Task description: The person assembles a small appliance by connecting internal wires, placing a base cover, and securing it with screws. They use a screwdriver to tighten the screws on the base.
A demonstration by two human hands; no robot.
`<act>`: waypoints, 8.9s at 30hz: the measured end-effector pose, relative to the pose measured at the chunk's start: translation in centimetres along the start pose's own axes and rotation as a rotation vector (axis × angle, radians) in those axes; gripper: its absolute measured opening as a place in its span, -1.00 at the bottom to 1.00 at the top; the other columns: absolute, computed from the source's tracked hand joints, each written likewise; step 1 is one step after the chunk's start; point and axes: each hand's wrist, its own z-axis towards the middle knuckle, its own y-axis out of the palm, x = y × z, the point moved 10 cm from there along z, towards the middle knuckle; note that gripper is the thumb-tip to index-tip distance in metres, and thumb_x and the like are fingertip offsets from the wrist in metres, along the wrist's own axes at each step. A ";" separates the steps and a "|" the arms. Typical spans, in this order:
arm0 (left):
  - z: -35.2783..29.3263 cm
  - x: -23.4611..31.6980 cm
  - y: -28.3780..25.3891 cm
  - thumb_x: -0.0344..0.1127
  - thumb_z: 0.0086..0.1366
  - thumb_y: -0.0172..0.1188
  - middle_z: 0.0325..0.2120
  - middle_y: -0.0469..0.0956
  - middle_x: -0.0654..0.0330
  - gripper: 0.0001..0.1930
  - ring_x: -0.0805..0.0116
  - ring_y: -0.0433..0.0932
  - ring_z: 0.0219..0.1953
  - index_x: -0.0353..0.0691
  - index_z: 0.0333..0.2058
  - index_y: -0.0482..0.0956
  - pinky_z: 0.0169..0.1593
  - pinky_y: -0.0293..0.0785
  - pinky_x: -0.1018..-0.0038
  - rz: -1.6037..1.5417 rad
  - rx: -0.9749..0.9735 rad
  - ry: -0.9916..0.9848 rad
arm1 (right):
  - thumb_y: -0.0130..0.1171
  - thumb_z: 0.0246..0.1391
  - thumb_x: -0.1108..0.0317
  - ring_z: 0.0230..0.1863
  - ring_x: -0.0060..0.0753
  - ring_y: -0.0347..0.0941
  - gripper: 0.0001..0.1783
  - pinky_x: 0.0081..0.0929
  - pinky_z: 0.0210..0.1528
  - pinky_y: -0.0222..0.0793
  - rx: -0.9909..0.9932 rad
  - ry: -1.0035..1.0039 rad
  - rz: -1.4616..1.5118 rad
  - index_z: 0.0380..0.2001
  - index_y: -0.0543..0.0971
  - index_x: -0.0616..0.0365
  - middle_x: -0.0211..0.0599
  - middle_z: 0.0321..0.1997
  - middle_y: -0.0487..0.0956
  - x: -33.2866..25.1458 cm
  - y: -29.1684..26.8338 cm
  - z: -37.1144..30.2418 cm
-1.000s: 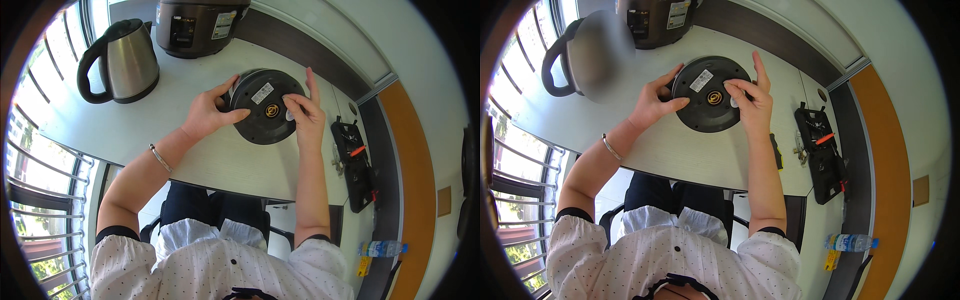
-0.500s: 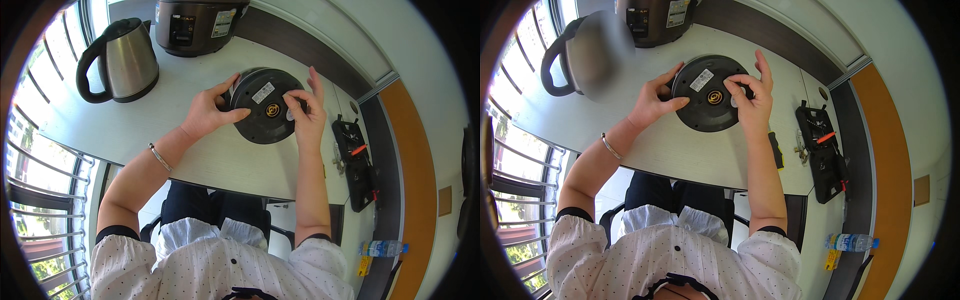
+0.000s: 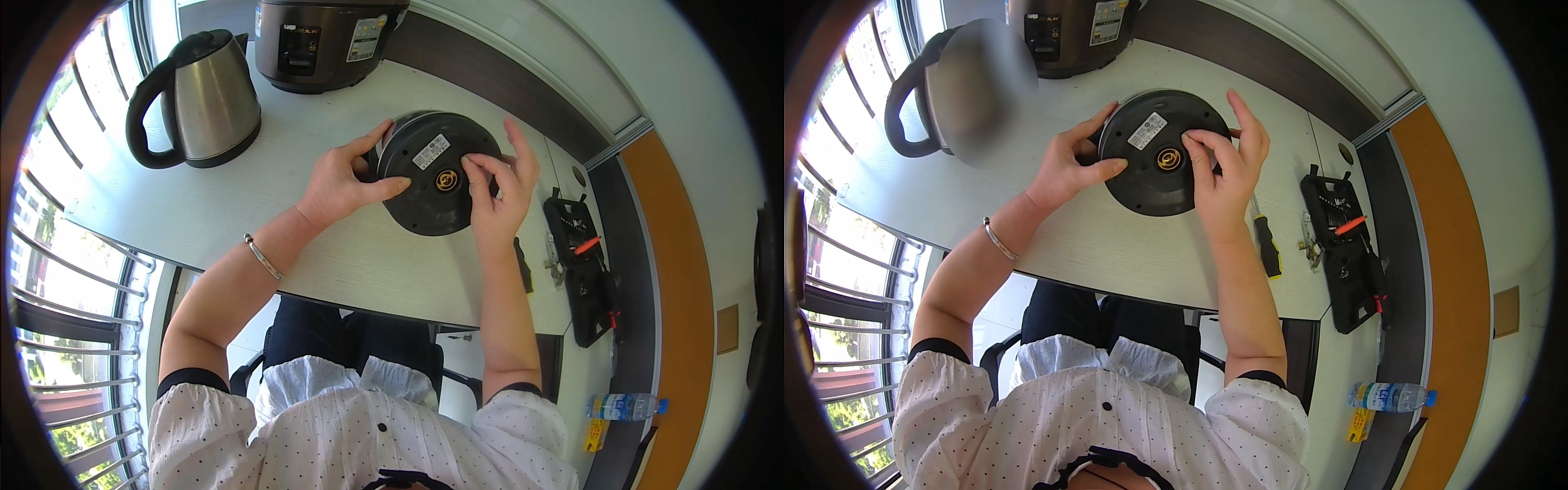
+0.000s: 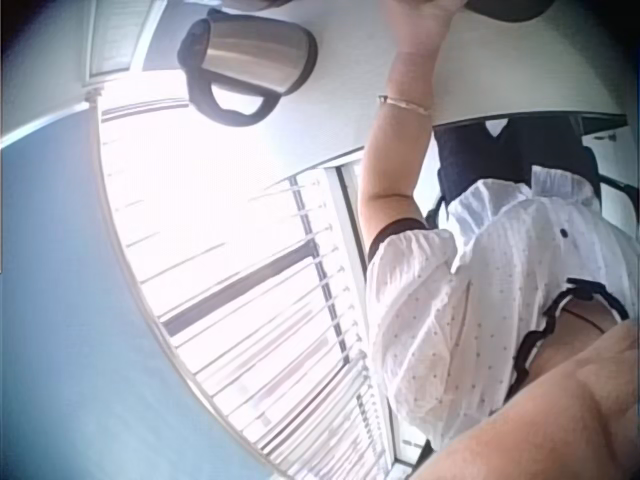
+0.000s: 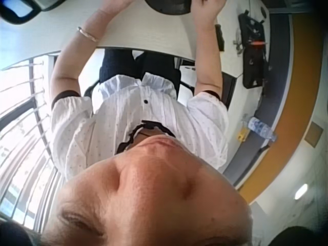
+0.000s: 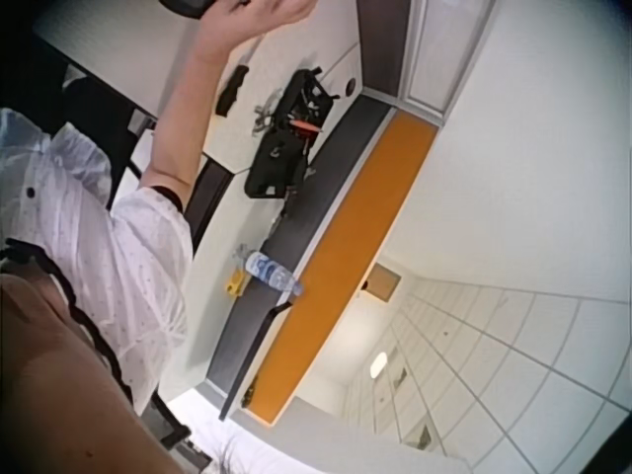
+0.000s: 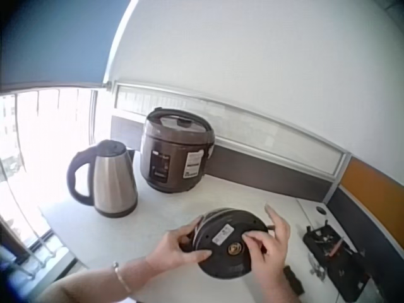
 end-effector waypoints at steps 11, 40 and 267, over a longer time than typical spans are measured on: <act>-0.1 0.3 -0.1 -0.14 -0.10 0.34 -0.59 0.54 0.19 -0.13 0.60 0.45 -0.51 -0.26 0.21 0.22 -0.29 0.37 0.64 0.012 -0.012 -0.020 | 0.34 -0.19 0.45 0.00 -0.20 0.30 -0.88 -0.44 -0.11 0.26 0.110 0.045 0.073 -0.51 0.59 0.09 -0.23 0.06 0.45 -0.2 -0.6 -0.4; -0.2 0.5 0.1 -0.13 -0.11 0.34 -0.60 0.54 0.18 -0.11 0.60 0.44 -0.51 -0.27 0.22 0.20 -0.31 0.35 0.64 0.002 -0.012 -0.018 | 0.35 -0.23 0.44 -0.03 -0.17 0.30 -0.86 -0.40 -0.07 0.25 0.095 -0.076 -0.045 -0.50 0.61 0.07 -0.25 0.00 0.47 -1.1 -0.7 -0.3; 1.9 -1.2 -4.1 -0.28 -0.02 0.31 -0.55 0.55 0.26 -0.19 0.64 0.43 -0.47 -0.32 0.22 0.17 -0.34 0.30 0.70 0.012 0.138 -0.056 | 0.09 0.01 0.49 -0.54 -0.33 0.49 -0.72 -0.41 -0.43 0.48 0.086 0.497 0.890 -0.16 0.44 0.30 -0.05 -0.42 0.54 5.7 -6.6 -1.7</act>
